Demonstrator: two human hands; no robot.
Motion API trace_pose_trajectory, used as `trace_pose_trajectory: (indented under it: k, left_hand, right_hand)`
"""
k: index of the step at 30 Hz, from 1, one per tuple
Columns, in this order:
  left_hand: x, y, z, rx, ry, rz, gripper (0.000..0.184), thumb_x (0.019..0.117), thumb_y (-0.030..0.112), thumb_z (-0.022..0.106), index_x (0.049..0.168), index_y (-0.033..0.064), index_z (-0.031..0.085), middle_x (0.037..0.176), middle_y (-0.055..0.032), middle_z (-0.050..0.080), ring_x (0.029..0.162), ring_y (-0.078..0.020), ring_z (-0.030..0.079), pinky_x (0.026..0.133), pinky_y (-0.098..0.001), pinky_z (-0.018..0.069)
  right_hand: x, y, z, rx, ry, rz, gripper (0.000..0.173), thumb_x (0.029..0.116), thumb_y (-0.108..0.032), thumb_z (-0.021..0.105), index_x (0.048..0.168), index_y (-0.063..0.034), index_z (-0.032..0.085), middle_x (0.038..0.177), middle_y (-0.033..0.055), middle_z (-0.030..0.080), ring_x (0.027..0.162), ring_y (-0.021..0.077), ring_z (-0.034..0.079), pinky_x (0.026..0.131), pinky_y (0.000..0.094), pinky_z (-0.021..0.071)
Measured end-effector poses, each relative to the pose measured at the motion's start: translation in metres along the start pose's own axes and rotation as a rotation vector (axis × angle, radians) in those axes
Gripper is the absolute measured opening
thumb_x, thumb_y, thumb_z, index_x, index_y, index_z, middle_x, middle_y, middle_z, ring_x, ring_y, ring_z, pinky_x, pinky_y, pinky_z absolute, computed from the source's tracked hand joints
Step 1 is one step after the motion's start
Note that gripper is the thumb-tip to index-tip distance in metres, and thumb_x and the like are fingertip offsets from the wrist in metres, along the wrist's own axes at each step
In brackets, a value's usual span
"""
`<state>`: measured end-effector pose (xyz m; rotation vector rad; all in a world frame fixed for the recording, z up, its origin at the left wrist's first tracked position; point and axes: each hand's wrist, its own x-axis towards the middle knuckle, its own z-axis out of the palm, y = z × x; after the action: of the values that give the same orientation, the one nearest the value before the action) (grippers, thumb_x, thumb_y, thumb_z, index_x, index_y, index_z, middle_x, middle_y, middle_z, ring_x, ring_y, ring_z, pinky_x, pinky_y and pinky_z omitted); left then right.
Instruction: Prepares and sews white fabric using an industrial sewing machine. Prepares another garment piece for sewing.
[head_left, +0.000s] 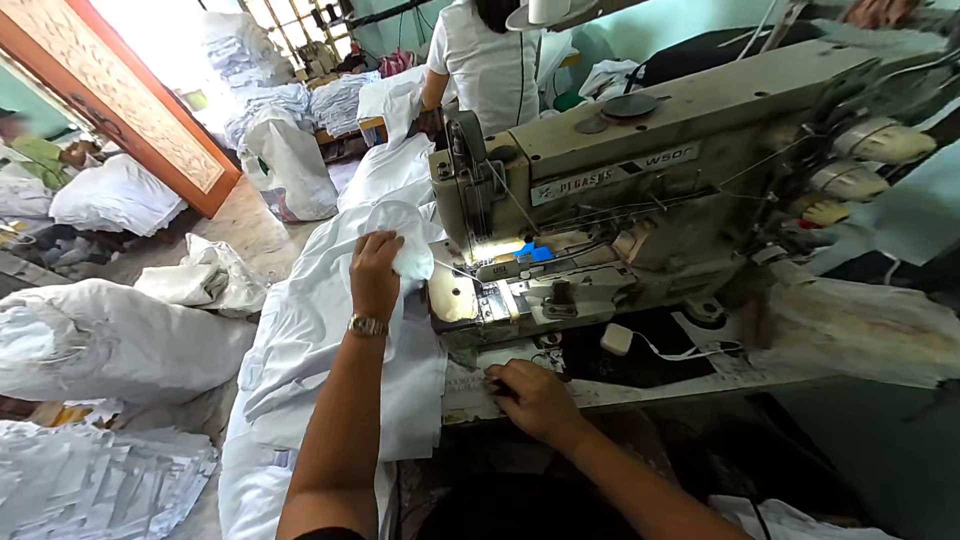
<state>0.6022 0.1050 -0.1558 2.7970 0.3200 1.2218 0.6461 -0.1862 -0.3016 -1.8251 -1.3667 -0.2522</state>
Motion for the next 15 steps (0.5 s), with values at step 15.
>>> trace_pose_trajectory:
  k: [15]
  left_hand:
    - [-0.086,0.046,-0.042,0.049,0.151,0.16,0.027,0.0892,-0.004,0.063,0.107,0.0093,0.078,0.122,-0.0094,0.071,0.125,-0.028,0.062,0.106,-0.0423,0.0498]
  right_hand:
    - [0.029,-0.02,-0.023,0.024,0.119,0.073,0.032,0.0991,-0.028,0.059,0.119,-0.0057,0.07,0.107,0.0134,0.07,0.093,0.0241,0.07,0.078,0.0393,0.0603]
